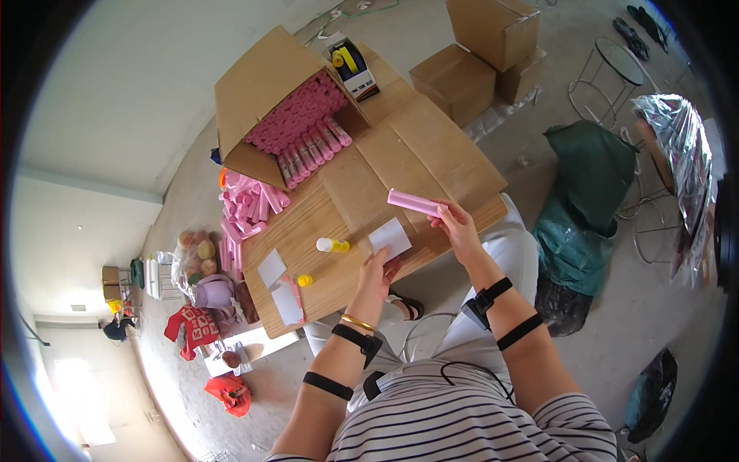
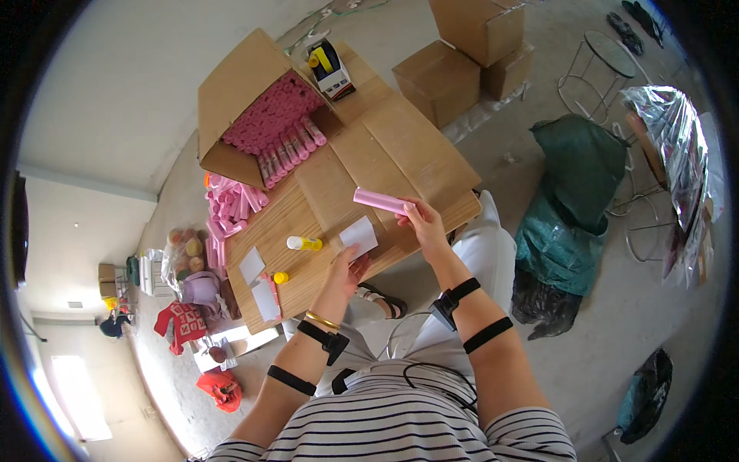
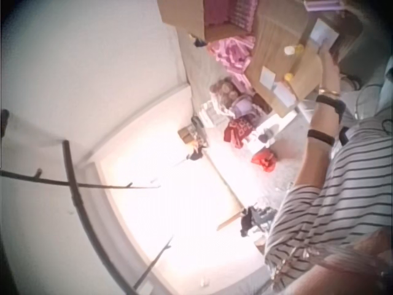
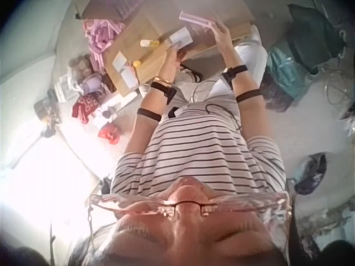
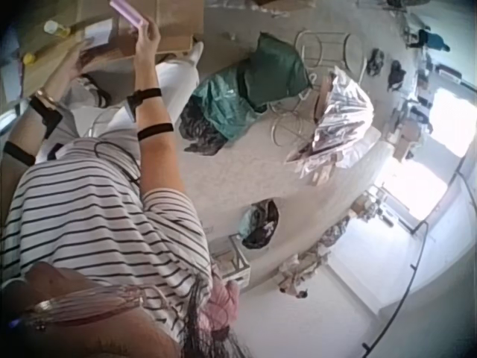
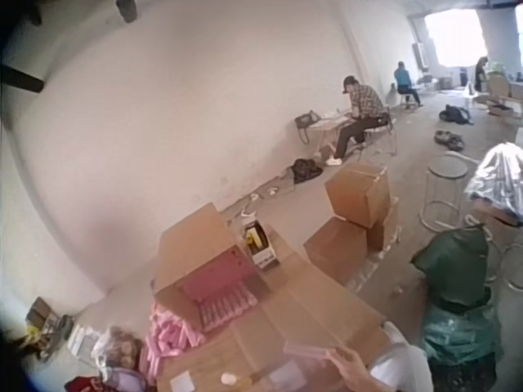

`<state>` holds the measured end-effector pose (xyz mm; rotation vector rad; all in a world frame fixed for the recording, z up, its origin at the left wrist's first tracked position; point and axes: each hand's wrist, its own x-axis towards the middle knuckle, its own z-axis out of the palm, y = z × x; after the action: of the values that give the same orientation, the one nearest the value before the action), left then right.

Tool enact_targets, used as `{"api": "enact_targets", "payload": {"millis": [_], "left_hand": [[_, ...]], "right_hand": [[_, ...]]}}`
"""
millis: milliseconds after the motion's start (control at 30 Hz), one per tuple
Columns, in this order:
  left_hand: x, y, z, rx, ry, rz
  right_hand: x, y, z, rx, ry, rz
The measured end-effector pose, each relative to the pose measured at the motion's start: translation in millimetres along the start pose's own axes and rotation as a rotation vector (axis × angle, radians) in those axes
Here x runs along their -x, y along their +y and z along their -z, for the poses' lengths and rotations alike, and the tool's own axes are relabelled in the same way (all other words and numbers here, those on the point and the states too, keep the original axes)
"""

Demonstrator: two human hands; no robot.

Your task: Applying adhesive labels to pink cylindrical plastic tubes.

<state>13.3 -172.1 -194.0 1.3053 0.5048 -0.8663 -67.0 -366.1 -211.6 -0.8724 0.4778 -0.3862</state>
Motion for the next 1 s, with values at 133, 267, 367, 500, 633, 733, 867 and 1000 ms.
{"api": "enact_targets", "payload": {"millis": [133, 267, 367, 500, 633, 733, 867, 1000], "left_hand": [[0.9, 1.4, 5.3, 0.199, -0.064, -0.021], [10.2, 4.8, 7.0, 0.231, -0.151, -0.039], [22.4, 5.6, 3.1, 0.311, -0.232, -0.096], [45.7, 7.6, -5.0, 0.091, -0.157, -0.341], [84.1, 24.8, -11.1, -0.037, -0.221, -0.441], [118.8, 31.6, -18.3, -0.067, -0.211, -0.545], [151.8, 38.5, 0.2, -0.154, -0.310, -0.530], [183.0, 42.6, 20.8, -0.093, -0.595, -0.529]], "right_hand": [[1.1, -0.8, -2.5, -0.032, 0.039, 0.015], [0.5, -1.6, -0.1, 0.003, -0.009, 0.013], [1.3, -4.6, -3.5, 0.016, 0.009, 0.016], [14.8, -18.2, -18.1, -0.127, -0.026, 0.002], [68.9, -53.3, -59.9, -0.034, -0.231, -0.024], [91.1, -62.8, -76.6, 0.076, -0.266, 0.011], [111.3, -77.1, -87.2, 0.155, -0.306, 0.069], [136.6, -94.1, -104.4, 0.195, -0.341, 0.094]]}}
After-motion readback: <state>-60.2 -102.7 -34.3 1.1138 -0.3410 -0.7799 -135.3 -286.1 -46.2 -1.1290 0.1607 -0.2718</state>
